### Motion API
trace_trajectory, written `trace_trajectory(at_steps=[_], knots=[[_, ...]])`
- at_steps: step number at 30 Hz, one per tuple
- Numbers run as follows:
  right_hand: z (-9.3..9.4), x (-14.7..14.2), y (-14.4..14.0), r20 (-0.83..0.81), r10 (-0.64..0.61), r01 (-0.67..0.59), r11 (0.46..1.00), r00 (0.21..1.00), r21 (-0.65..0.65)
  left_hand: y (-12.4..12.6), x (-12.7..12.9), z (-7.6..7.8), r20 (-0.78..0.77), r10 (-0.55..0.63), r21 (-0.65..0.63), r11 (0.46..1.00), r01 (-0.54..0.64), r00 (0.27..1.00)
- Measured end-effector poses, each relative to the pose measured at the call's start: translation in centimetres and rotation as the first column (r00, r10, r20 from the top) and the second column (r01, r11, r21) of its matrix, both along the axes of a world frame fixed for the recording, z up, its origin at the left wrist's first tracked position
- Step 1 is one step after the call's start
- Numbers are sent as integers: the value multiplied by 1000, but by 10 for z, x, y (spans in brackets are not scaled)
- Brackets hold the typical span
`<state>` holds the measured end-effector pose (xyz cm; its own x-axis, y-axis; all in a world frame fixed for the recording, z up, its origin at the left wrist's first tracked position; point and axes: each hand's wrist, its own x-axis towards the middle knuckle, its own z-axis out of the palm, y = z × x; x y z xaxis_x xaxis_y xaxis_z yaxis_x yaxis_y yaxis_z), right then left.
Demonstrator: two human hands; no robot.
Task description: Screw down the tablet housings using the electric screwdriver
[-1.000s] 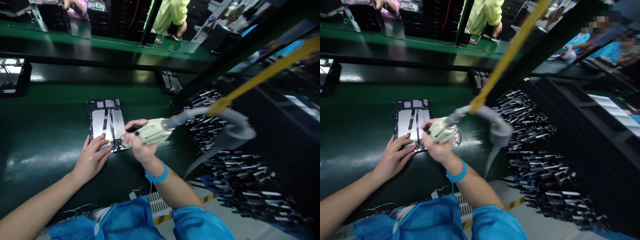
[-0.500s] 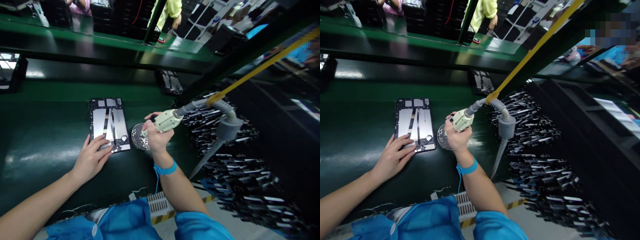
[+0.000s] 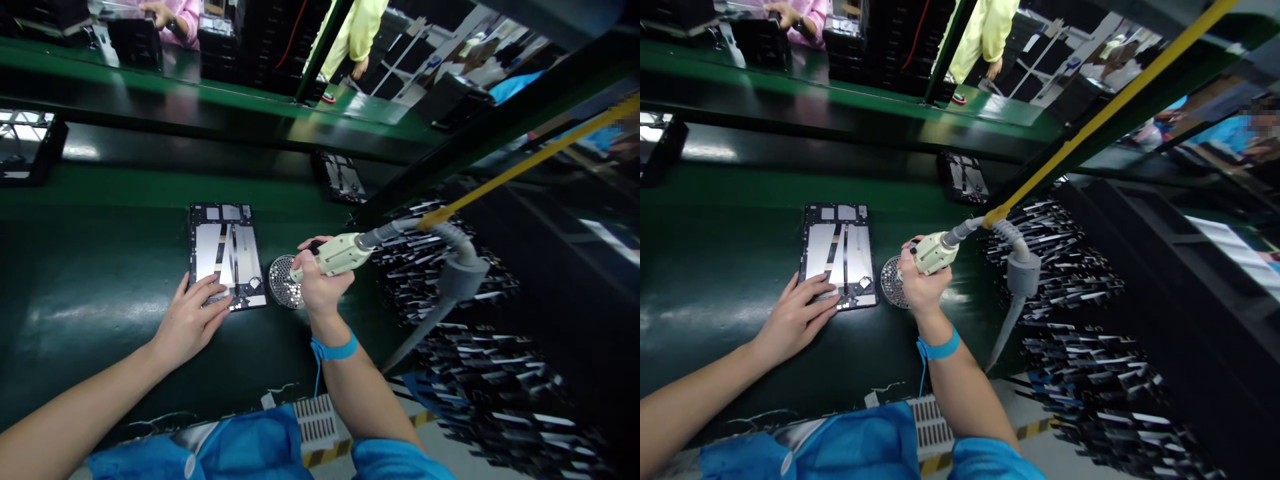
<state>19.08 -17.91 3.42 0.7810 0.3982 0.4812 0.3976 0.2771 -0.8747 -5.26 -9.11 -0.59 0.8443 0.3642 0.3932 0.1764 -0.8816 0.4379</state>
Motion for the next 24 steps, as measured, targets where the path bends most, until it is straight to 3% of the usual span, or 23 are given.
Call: trace_trajectory(at_steps=[4, 9, 13, 17, 24], knots=[[3, 2, 0, -9, 8, -8, 1000, 1000, 8, -1, 1, -1, 8, 13, -13, 1000, -13, 1000], [25, -13, 0, -39, 8, -5, 997, 999, 83, -1, 3, -4, 41, 31, -54, 998, -29, 999], [38, -50, 4, -72, 240, -228, 963, 968, 142, -1, 4, -5, 49, 23, -88, 996, -18, 999], [32, -81, 11, -81, 469, -457, 880, 879, 129, 1, 4, -4, 38, 21, -92, 996, -17, 999], [19, -93, 15, -105, 515, -510, 857, 851, 75, 2, 5, -3, 23, 3, -91, 996, -1, 1000]])
